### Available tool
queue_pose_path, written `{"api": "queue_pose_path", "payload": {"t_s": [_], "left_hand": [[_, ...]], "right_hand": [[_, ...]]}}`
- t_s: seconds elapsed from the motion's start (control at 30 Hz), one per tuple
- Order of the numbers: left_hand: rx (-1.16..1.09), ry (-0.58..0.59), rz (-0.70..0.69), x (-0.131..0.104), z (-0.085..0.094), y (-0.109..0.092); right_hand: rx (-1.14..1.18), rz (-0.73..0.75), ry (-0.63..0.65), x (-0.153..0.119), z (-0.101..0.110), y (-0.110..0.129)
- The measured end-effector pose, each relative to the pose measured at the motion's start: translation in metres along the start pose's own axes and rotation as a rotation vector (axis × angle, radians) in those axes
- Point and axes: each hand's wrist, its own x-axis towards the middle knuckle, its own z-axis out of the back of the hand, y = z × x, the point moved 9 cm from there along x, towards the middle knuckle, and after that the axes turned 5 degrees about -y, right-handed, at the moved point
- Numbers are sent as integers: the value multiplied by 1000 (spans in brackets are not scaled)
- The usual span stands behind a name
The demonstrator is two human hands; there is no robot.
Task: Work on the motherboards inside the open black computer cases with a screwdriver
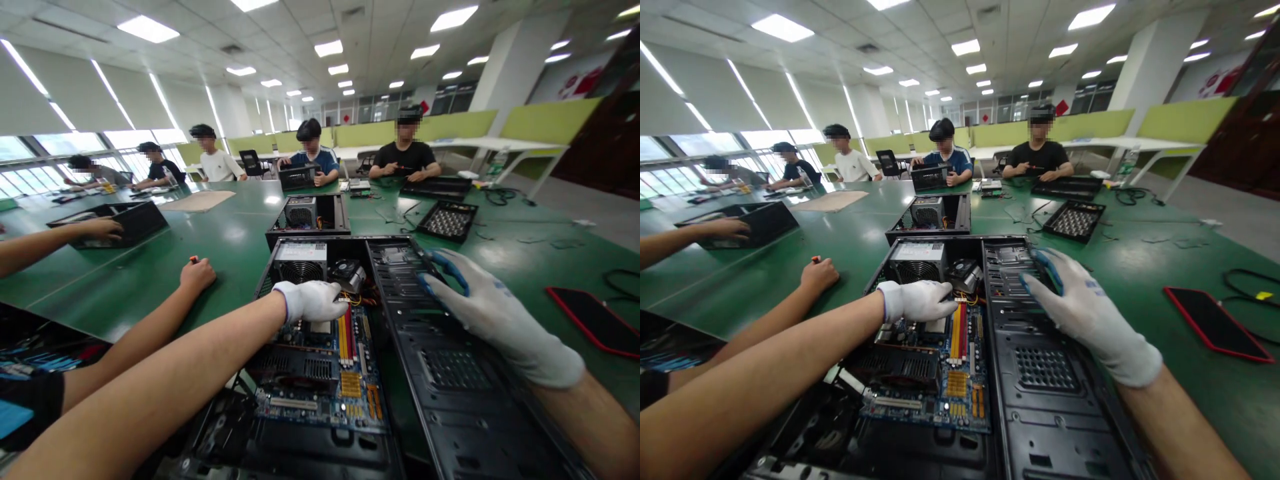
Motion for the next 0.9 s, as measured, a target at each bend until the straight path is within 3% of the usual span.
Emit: {"api": "queue_pose_path", "payload": {"t_s": [0.13,0.27,0.4,0.53,0.6,0.7,0.9], "left_hand": [[13,-109,-96,-18,16,-14],[29,-188,-175,-50,32,-33],[-3,-286,-273,-111,49,-60],[93,-449,-373,-185,58,-84],[125,-487,-375,-210,53,-88],[154,-545,-315,-228,35,-88],[311,-743,-119,-252,1,-76]], "right_hand": [[65,-265,139,-34,6,-25],[274,-377,165,-49,2,-19],[392,-434,22,-53,4,-9],[362,-312,145,-58,-14,4],[310,-240,198,-61,-27,10],[239,-129,199,-62,-47,34],[263,66,200,-58,-102,127]]}}
